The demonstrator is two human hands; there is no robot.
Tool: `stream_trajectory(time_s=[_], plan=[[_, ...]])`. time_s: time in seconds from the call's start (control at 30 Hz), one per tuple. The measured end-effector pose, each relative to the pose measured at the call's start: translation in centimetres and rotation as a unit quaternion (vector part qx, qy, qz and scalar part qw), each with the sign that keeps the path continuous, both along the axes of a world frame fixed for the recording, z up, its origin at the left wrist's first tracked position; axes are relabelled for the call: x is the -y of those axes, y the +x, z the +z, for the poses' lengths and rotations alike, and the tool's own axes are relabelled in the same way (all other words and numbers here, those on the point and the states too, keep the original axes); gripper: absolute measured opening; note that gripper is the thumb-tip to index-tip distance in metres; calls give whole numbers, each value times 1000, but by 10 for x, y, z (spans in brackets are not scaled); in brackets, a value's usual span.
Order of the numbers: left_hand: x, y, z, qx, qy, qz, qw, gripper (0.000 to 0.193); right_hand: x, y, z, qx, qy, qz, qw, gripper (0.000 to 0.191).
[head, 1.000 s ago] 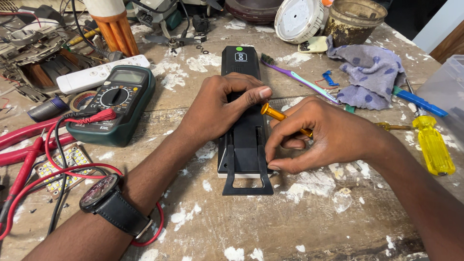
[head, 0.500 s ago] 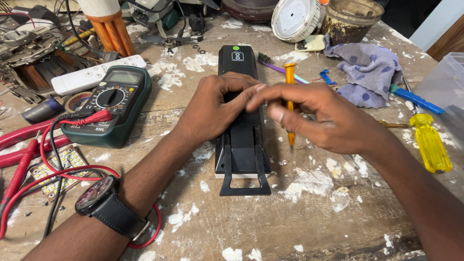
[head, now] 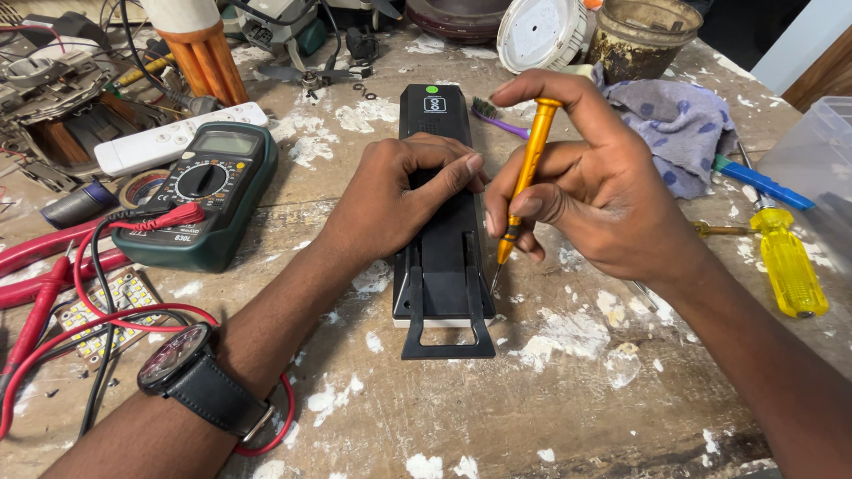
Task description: The person holds a black electronic light fixture on a cluttered workbench and unscrews its housing with a screwdriver. They use tweezers to work on small internal parts, flip the fixture over, and continue unscrewing screws on the other side.
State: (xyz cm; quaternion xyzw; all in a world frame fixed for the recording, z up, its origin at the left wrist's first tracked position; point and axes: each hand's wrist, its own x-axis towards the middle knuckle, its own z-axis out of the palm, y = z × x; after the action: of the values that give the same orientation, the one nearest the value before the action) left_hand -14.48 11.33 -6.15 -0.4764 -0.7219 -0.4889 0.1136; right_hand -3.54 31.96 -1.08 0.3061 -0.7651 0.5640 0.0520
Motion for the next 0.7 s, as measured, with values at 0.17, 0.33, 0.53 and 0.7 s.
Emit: stream_trajectory(time_s=[0.17,0.33,0.53,0.7], plan=[[0,0,1,-10,3,-3,1000,27,2,-3,-4,-1,25,5,1000,59],[1,0,1,3,-6,2,1000,26,6,-2,-6,32,9,13,999,58],[1,1,1,2,-3,1,1000,26,9,-1,-7,39,12,7,999,55],[1,1,2,11,-9,4,1000,26,9,0,-8,32,10,10,999,55]])
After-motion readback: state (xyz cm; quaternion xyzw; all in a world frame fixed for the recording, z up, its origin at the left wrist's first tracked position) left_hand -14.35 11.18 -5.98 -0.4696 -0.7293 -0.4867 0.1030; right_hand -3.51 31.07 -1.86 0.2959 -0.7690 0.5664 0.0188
